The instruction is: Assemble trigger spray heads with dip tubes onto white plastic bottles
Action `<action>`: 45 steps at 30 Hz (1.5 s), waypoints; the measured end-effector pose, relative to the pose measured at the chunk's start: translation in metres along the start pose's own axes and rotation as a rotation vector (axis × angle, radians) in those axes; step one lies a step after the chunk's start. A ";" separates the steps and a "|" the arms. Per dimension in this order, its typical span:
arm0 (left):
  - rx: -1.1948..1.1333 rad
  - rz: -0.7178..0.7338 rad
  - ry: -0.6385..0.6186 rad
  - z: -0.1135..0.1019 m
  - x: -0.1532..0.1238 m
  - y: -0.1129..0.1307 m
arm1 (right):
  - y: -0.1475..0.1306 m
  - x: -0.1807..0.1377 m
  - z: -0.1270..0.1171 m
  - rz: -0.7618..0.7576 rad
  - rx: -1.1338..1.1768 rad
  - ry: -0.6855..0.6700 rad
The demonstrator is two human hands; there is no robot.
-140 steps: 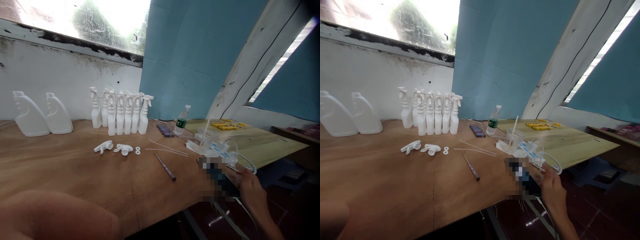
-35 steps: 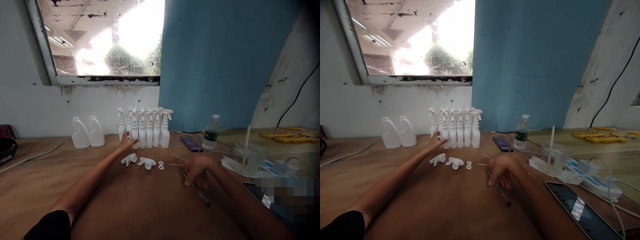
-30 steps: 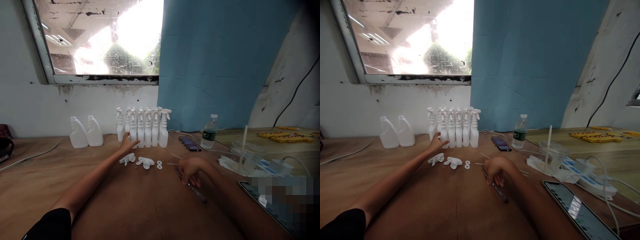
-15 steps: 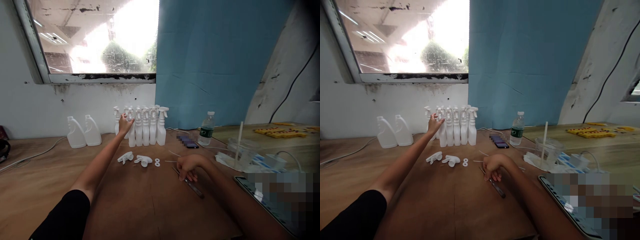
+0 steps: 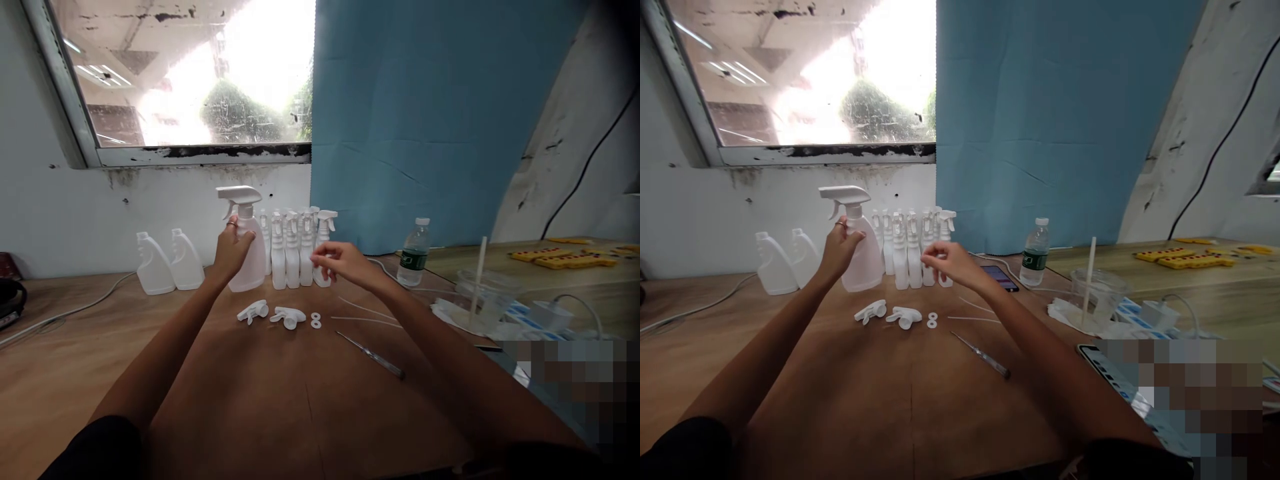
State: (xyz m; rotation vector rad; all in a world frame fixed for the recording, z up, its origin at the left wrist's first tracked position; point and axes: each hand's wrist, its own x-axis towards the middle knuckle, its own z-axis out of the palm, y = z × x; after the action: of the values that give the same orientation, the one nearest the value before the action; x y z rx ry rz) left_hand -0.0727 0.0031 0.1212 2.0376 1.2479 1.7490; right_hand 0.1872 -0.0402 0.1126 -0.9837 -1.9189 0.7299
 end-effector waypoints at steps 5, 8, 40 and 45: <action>-0.013 0.156 -0.166 0.006 -0.036 0.043 | -0.032 0.030 0.036 -0.240 0.251 0.185; 0.074 0.170 -0.250 0.012 -0.047 0.054 | -0.038 0.034 0.051 -0.280 0.370 0.254; -0.237 -0.058 -0.659 -0.050 -0.029 0.071 | -0.061 0.016 0.050 -0.350 0.657 -0.007; -0.455 -0.332 -1.100 -0.082 -0.009 0.045 | -0.068 0.013 0.041 -0.441 0.771 0.007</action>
State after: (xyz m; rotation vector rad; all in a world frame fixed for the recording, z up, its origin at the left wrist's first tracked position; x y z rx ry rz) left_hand -0.1232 -0.0614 0.1663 1.8575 0.6617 0.4813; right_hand 0.1228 -0.0696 0.1506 -0.0822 -1.5477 1.0654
